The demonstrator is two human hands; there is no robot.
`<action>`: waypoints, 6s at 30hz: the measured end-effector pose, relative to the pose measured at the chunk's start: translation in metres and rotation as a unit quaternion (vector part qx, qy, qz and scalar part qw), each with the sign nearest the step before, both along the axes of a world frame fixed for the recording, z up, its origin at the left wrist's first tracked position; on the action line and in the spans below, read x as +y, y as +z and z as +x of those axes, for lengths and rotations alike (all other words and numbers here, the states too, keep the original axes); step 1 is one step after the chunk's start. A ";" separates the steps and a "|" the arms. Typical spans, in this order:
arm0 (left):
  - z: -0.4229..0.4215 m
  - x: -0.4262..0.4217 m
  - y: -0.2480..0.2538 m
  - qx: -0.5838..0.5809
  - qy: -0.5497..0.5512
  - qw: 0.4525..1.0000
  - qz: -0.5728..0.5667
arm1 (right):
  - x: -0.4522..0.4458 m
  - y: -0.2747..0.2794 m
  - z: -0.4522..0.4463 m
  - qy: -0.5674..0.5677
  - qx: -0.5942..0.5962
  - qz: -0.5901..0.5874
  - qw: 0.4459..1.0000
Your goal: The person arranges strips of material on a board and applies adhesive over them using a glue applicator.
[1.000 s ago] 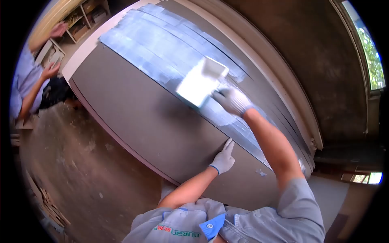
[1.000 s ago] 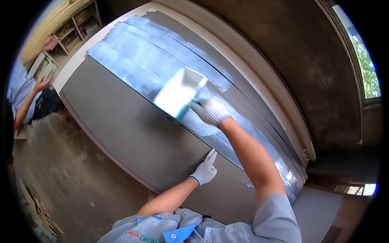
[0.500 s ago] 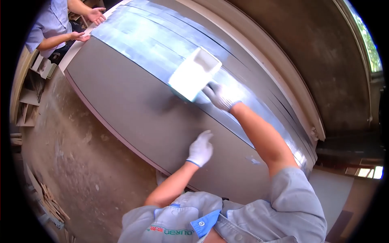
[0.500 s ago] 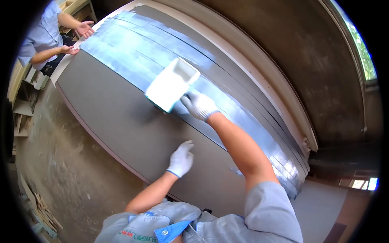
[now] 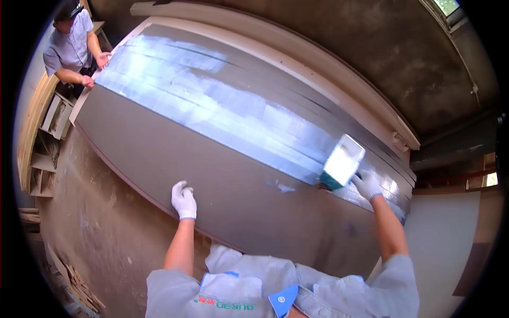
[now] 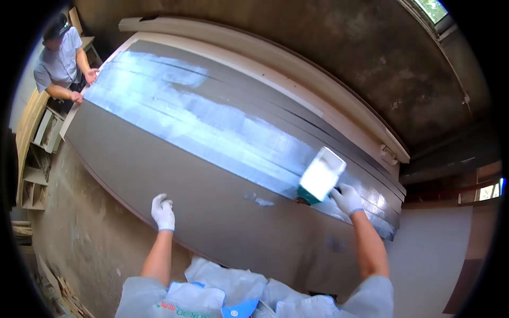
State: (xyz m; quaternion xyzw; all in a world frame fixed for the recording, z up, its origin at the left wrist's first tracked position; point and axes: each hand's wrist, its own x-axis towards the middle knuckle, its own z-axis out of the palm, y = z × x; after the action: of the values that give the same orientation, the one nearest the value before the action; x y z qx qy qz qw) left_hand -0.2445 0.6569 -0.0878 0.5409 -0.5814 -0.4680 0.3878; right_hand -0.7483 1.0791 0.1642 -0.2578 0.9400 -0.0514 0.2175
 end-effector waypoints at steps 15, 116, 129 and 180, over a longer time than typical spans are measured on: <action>-0.010 -0.007 0.041 -0.132 -0.070 0.973 -0.176 | -0.570 -0.017 -0.053 0.275 0.051 -0.001 0.960; 0.080 -0.389 0.029 -0.137 0.003 0.958 -0.251 | -1.141 -0.029 0.089 0.306 0.144 -0.043 0.940; 0.076 -0.391 0.027 -0.121 0.002 0.970 -0.211 | -1.151 -0.038 0.107 0.278 0.097 -0.085 0.952; -0.004 -0.107 -0.019 -0.331 -0.050 0.896 -0.291 | -0.475 -0.100 -0.110 0.239 0.090 -0.069 0.964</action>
State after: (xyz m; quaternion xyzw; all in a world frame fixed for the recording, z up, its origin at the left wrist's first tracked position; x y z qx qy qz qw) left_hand -0.2489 0.5502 -0.1065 0.4980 -0.8127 -0.0909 0.2885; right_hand -0.8582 0.6044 0.0646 -0.4932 0.8607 -0.0393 0.1200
